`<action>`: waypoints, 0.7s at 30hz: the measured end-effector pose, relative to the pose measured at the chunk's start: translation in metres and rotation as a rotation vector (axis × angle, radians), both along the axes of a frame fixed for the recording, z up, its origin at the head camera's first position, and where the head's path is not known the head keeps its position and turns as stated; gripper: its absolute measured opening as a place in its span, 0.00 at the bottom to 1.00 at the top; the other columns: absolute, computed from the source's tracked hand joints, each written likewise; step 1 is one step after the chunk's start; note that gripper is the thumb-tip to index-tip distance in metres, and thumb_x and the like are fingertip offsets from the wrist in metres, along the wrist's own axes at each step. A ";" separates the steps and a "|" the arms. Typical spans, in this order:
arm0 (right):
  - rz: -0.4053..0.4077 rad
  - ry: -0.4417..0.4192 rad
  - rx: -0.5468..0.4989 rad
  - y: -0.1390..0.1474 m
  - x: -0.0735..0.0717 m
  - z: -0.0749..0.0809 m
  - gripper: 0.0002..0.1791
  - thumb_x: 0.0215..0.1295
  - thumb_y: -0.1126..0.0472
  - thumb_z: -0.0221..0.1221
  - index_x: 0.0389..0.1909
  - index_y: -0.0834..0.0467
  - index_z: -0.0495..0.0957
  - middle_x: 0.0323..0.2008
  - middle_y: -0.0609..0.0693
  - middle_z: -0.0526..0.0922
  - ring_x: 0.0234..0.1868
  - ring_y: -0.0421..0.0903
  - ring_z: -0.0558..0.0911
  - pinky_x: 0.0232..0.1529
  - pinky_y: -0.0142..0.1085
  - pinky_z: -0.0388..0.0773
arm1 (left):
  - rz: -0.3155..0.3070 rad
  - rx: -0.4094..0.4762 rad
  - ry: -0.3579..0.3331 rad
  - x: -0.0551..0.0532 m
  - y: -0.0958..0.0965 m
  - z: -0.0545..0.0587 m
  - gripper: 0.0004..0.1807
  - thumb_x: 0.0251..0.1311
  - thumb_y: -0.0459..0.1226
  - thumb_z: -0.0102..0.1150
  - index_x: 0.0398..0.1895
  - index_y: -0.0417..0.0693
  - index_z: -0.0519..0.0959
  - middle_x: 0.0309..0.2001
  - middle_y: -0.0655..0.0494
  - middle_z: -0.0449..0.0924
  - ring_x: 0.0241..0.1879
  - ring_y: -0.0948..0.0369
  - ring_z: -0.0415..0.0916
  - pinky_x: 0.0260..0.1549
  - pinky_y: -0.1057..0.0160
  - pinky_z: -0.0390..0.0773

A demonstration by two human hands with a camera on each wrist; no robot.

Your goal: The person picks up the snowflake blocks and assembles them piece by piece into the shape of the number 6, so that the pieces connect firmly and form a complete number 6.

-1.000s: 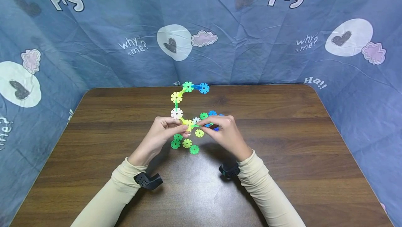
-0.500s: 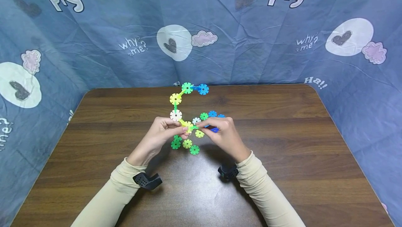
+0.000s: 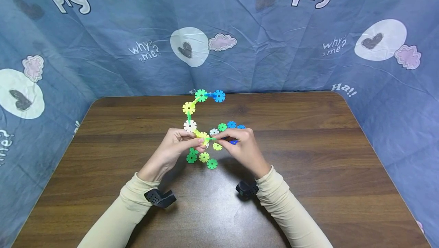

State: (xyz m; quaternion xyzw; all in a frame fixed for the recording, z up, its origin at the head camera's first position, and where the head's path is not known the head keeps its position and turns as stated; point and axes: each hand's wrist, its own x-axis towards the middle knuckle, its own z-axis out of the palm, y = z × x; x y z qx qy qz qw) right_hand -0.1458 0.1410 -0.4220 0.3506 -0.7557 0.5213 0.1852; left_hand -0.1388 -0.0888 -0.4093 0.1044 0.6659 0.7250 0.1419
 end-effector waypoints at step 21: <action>-0.072 0.147 0.095 -0.002 0.004 0.007 0.12 0.55 0.75 0.73 0.39 0.61 0.89 0.36 0.53 0.92 0.37 0.48 0.91 0.36 0.34 0.88 | 0.022 -0.011 0.036 0.001 0.001 0.004 0.12 0.64 0.27 0.66 0.41 0.20 0.82 0.27 0.53 0.91 0.29 0.58 0.91 0.40 0.61 0.89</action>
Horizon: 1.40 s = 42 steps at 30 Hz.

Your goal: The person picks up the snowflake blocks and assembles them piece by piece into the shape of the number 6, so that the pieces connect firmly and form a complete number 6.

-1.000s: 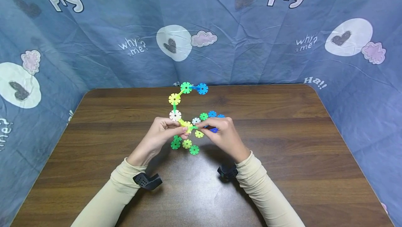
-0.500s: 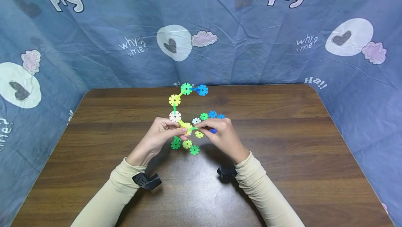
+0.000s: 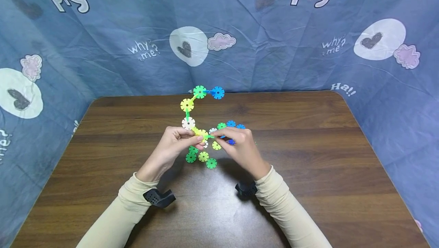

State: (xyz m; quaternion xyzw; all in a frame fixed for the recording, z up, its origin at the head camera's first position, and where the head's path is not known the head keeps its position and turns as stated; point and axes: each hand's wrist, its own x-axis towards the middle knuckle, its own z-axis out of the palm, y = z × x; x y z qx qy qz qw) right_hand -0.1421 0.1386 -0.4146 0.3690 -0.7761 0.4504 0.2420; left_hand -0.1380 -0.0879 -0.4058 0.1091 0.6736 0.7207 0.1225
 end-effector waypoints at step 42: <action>0.055 -0.768 0.520 -0.014 0.000 -0.028 0.12 0.55 0.62 0.77 0.35 0.59 0.83 0.32 0.50 0.83 0.17 0.35 0.81 0.27 0.28 0.81 | 0.053 -0.027 -0.005 0.000 -0.001 0.004 0.12 0.64 0.29 0.67 0.42 0.23 0.83 0.35 0.28 0.87 0.31 0.53 0.91 0.44 0.63 0.88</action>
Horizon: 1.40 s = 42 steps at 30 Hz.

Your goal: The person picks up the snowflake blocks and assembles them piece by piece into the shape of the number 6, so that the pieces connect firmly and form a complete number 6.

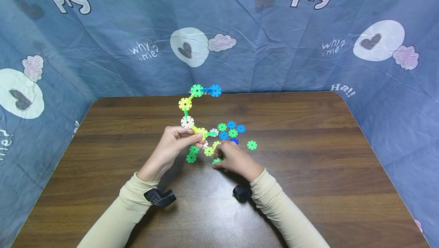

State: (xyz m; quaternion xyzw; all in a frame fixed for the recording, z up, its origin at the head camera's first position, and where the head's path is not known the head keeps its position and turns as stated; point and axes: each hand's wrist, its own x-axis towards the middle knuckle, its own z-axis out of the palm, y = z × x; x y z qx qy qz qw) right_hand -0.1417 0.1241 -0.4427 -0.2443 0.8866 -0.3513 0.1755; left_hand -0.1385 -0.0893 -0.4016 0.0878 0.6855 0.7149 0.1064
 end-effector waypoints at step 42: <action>-0.240 -0.010 -0.717 0.034 -0.005 0.038 0.11 0.64 0.70 0.68 0.47 0.67 0.86 0.34 0.44 0.91 0.30 0.48 0.90 0.35 0.40 0.89 | -0.019 0.022 0.020 0.000 -0.001 -0.002 0.12 0.64 0.28 0.66 0.43 0.22 0.83 0.36 0.27 0.87 0.29 0.56 0.90 0.42 0.58 0.89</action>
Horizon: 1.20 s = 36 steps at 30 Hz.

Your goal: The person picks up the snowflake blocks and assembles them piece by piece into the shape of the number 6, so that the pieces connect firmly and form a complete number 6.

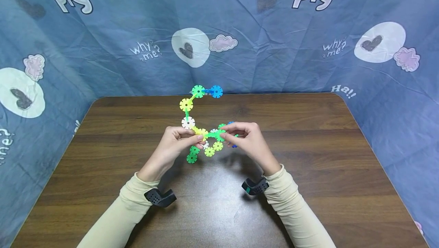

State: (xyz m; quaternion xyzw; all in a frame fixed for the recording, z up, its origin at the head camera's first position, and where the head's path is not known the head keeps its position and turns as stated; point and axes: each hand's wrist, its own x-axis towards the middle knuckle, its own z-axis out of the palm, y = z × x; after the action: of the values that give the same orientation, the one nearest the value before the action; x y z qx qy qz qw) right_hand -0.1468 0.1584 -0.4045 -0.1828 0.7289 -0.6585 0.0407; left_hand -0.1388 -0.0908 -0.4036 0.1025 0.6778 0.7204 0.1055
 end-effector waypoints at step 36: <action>0.099 -0.015 -0.017 0.000 0.000 -0.002 0.15 0.66 0.71 0.65 0.53 0.69 0.83 0.39 0.52 0.92 0.35 0.43 0.91 0.37 0.42 0.90 | 0.005 -0.026 0.029 0.000 -0.003 0.001 0.09 0.64 0.31 0.68 0.43 0.31 0.83 0.37 0.41 0.91 0.34 0.60 0.90 0.42 0.59 0.89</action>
State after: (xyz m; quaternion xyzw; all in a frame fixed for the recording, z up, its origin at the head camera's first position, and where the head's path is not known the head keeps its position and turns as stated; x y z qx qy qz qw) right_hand -0.1465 0.1581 -0.4065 -0.2140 0.7130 -0.6633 0.0771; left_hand -0.1386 -0.0938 -0.4021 0.1099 0.6889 0.7101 0.0953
